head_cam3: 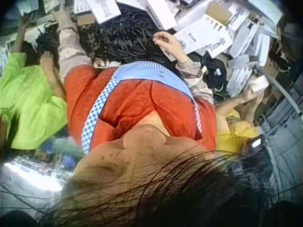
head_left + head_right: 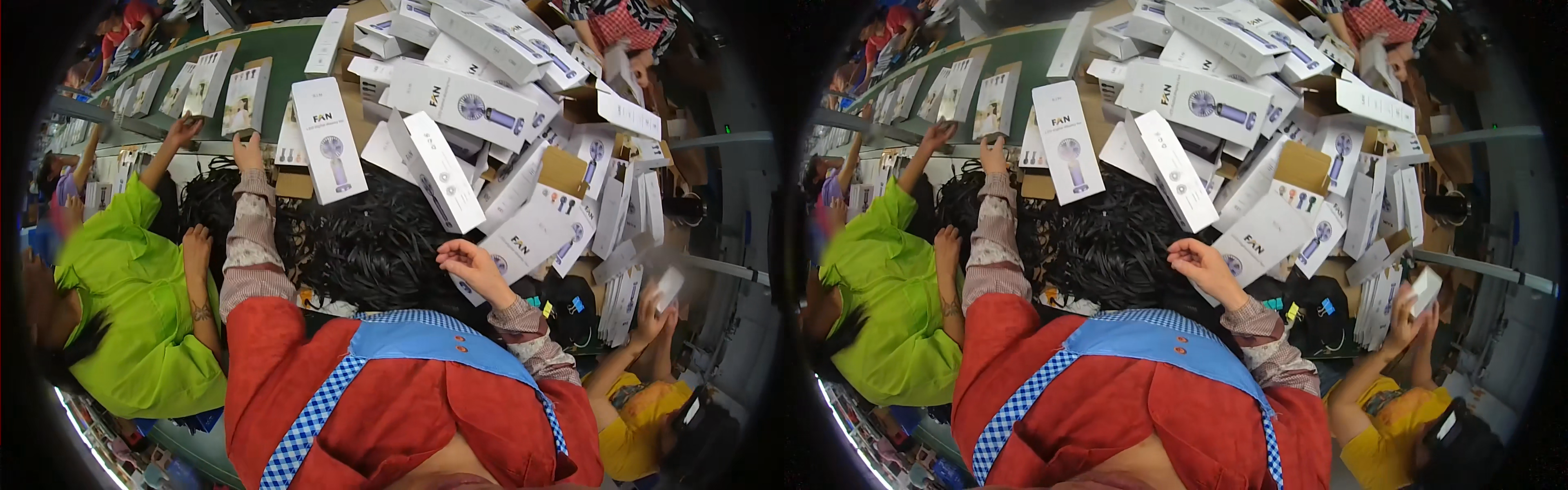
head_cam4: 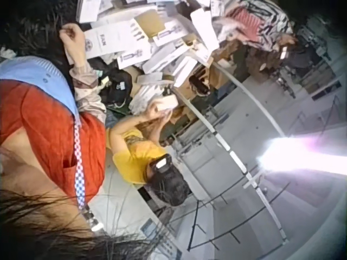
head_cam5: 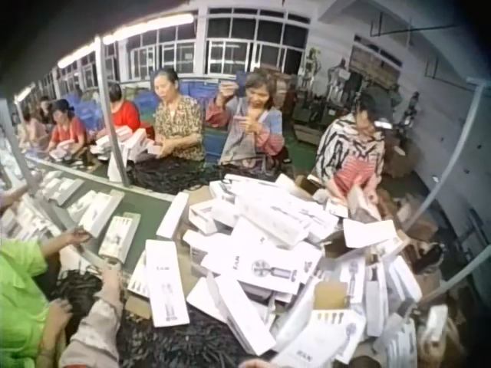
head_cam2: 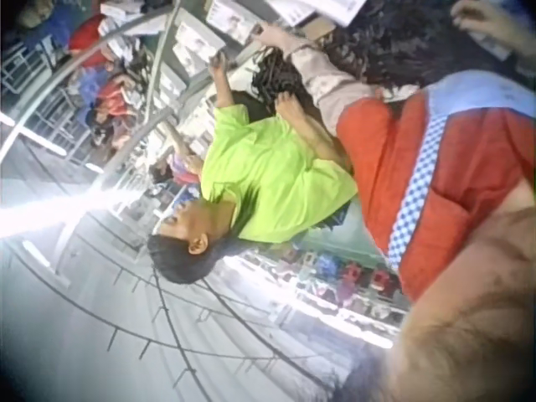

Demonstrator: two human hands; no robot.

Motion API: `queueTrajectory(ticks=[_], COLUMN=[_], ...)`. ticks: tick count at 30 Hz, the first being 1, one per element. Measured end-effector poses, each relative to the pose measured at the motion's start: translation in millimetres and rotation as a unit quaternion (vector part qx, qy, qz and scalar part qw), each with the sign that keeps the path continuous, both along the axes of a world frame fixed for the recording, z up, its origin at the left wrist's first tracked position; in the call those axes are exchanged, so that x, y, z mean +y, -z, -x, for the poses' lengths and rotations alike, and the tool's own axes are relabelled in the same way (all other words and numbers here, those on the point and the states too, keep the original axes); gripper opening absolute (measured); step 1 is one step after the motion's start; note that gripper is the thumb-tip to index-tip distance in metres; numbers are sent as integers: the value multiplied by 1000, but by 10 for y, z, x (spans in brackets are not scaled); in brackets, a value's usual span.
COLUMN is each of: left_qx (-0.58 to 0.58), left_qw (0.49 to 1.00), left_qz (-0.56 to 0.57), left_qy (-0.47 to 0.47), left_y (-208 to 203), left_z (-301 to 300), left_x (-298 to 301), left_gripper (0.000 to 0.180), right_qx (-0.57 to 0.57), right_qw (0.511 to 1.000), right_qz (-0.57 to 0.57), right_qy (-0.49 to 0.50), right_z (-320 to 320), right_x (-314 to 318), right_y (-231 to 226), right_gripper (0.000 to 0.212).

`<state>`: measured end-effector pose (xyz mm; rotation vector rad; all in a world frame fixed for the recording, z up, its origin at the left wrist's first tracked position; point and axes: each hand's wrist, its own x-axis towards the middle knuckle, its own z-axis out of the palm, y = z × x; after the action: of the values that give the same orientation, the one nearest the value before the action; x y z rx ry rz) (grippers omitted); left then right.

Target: The person packages portable fans by taking black lanyards from a pile, inserting them into cardboard product boxes, closing the box flaps, and placing the boxes onto the table.

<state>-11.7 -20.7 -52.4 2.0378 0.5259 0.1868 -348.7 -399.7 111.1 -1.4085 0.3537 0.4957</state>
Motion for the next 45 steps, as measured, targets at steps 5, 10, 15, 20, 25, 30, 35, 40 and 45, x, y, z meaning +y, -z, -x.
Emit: queueTrajectory(ticks=[5, 10, 15, 20, 25, 30, 35, 40, 45], left_qx=[-105, -82, -153, -184, -210, -201, -220, -260, -213], left_qw=[980, 955, 812, 745, 760, 770, 791, 760, 780], left_qz=[142, 110, -107, -256, -245, -248, -196, -61, 57], left_qy=[86, 265, 553, 588, 564, 553, 537, 593, 585], left_y=[-531, -1250, -1316, -1073, -1166, -1349, -1769, -2565, -3153], left_z=[1027, 2421, 2831, 2780, 2722, 2829, 2985, 3214, 3315], left_x=[-434, -1280, -1788, -1804, -1708, -1658, -1691, -1887, -1870], left_gripper=[54, 32, 26, 13, 8, 5, 6, 10, 16], right_qx=[-25, -52, -85, -94, -115, -118, -144, -374, -341], right_qw=[1000, 998, 996, 995, 990, 988, 987, 918, 938], right_qz=[12, 45, 32, 12, -14, -28, 2, 134, 49], right_qy=[-12, 11, 28, 28, 78, 95, 68, 7, -46], right_z=[232, 682, 963, 1159, 1324, 1336, 1263, 830, 482], right_x=[-55, -141, -49, -57, -157, -147, -96, 120, 505], right_y=[-212, -319, -287, -398, -298, -158, -131, -414, -464], right_gripper=[24, 18, 17, 19, 19, 18, 30, 86, 33])
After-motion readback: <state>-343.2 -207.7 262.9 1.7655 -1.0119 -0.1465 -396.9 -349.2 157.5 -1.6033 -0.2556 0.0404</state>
